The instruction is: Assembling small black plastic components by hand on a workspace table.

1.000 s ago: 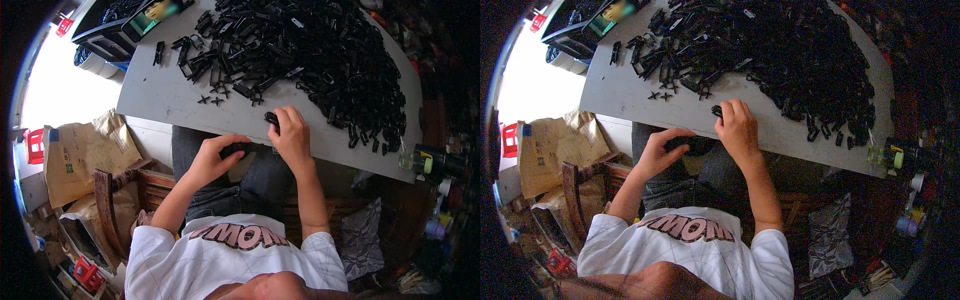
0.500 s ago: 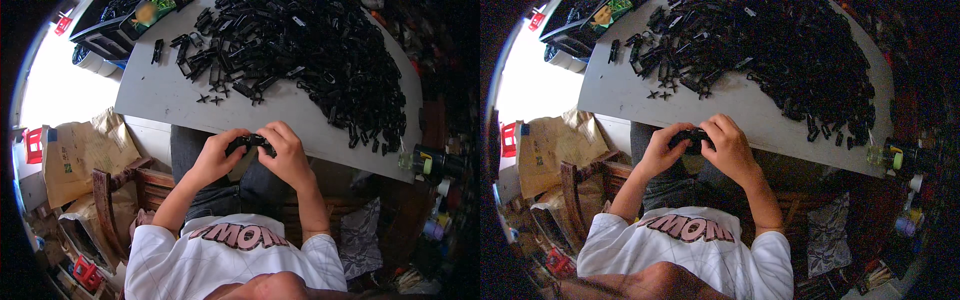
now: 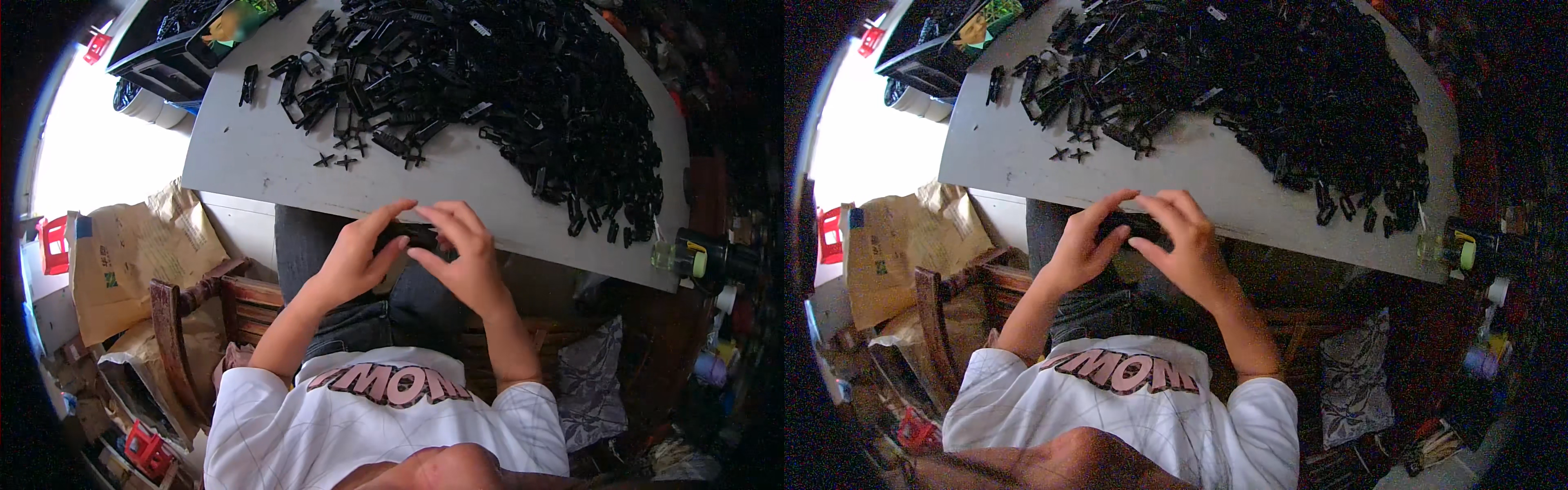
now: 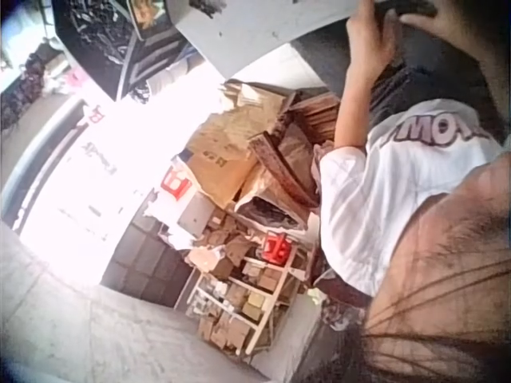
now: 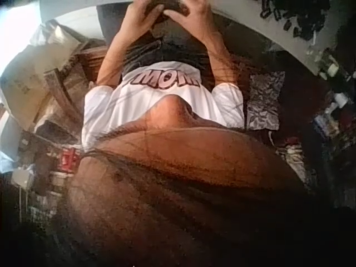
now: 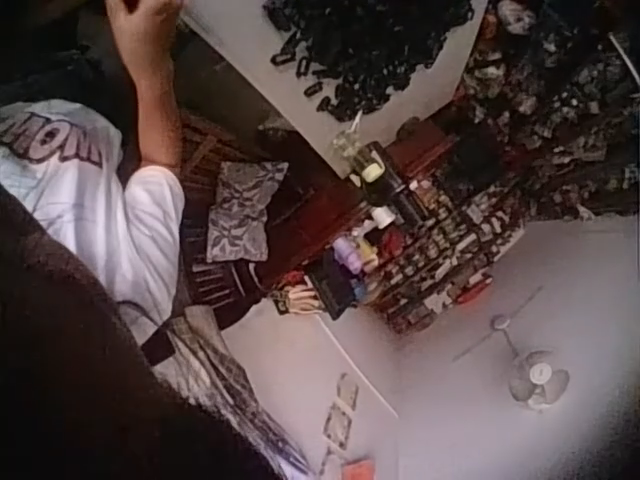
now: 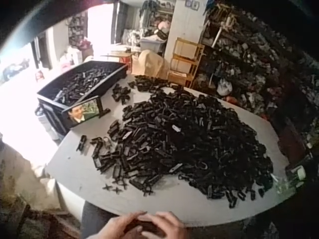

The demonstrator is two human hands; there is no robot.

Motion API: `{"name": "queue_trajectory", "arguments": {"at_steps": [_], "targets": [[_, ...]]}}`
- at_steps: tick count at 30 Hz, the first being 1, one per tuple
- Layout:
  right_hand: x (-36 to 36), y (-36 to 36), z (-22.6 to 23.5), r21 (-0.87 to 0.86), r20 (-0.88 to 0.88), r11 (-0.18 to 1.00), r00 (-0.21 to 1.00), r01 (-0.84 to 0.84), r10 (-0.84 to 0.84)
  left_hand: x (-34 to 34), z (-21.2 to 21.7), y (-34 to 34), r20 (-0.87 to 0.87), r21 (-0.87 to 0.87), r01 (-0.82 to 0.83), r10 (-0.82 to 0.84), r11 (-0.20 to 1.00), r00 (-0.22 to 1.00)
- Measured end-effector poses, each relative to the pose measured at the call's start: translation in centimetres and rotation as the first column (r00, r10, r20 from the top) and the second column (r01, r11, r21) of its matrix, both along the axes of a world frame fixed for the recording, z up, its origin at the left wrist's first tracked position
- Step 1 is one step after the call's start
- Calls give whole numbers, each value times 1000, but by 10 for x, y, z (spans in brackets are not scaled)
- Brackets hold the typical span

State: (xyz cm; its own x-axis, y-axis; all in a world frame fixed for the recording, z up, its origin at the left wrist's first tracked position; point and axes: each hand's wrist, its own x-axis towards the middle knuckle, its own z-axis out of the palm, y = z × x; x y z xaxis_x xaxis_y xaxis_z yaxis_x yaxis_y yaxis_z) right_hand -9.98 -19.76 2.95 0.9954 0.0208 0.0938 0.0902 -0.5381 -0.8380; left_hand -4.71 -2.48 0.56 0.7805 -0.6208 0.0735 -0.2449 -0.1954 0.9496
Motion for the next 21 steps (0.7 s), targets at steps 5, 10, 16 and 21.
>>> {"name": "queue_trajectory", "arguments": {"at_steps": [5, 10, 16, 21], "targets": [[-18, -21, -37, 471, -309, 879, 948, 78, 82, -1, 1, 0, -108, -38, 119, -122, 992, 987], [9, -28, -20, 141, -119, 987, 988, -82, 99, 0, -10, 6, 17, -17, 101, -101, 995, 995], [72, -66, -21, -724, 326, 599, 935, 343, -141, -4, -16, -3, 343, 255, 12, -102, 967, 934], [80, -80, -31, -845, 250, 480, 968, 236, -35, -5, -13, -6, 493, 268, -14, -124, 963, 861]]}}
